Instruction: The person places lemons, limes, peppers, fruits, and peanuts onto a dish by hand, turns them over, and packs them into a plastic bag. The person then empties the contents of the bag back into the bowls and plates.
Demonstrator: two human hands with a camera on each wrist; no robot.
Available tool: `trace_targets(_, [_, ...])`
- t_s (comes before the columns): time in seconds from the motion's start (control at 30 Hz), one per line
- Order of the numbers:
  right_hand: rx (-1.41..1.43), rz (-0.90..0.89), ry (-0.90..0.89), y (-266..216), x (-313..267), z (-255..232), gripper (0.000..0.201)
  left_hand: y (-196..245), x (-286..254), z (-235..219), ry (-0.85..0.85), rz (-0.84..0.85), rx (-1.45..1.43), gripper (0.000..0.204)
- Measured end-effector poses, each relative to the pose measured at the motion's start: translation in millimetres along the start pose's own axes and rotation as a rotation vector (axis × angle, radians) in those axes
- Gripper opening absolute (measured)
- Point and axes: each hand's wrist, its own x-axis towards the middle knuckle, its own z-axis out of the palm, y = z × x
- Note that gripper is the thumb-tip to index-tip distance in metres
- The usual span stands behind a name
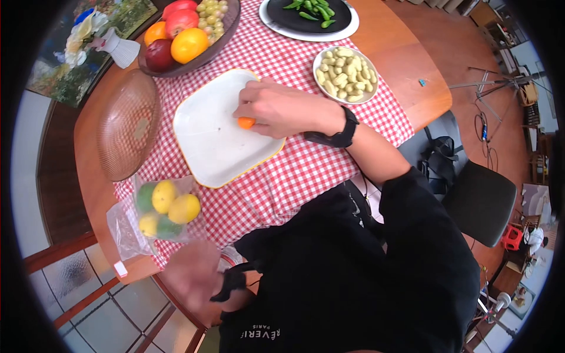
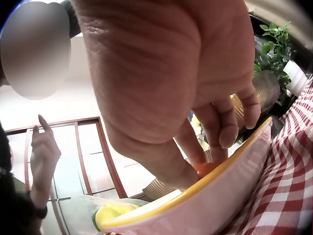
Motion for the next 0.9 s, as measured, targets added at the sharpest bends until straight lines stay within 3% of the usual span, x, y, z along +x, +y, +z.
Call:
trace_targets(0.03, [0.009, 0.019, -0.009, 0, 0, -1, 0.027, 18, -11, 15, 0.011, -0.726, -0.178, 0.015])
trace_targets(0.1, [-0.003, 0.027, -0.038, -1, 1, -1, 0.026, 11, 5, 42, -0.271, -0.842, -0.097, 0.026])
trace_targets(0.13, [-0.029, 0.042, -0.066, -2, 2, -2, 0.026, 8, 9, 54, -0.262, -0.846, -0.086, 0.026])
trace_targets(0.2, [-0.053, 0.064, -0.132, -5, 4, -2, 0.024, 2, 13, 71, -0.352, -0.479, 0.189, 0.029])
trace_targets(0.3, [-0.054, 0.061, -0.09, -9, 6, -7, 0.025, -10, 4, 78, -0.388, -0.369, 0.257, 0.026])
trace_targets(0.6, [-0.026, 0.025, 0.046, -6, 3, -19, 0.037, -3, -12, 74, -0.308, -0.385, 0.236, 0.024])
trace_targets(0.67, [0.128, -0.033, 0.238, -15, 2, -51, 0.038, 2, -17, 66, -0.242, -0.383, 0.262, 0.023])
trace_targets(0.7, [0.162, 0.054, 0.289, -21, 1, -61, 0.036, 7, -17, 62, -0.196, -0.354, 0.285, 0.023])
trace_targets(0.8, [0.201, 0.078, 0.335, -35, 9, -42, 0.03, 21, -28, 54, -0.123, -0.312, 0.295, 0.023])
trace_targets(0.83, [0.017, -0.026, 0.196, -29, 12, -31, 0.028, 24, -34, 51, -0.115, -0.304, 0.299, 0.023])
trace_targets(0.9, [0.035, 0.0, 0.247, -29, 5, -35, 0.031, 24, -43, 43, -0.108, -0.265, 0.28, 0.023])
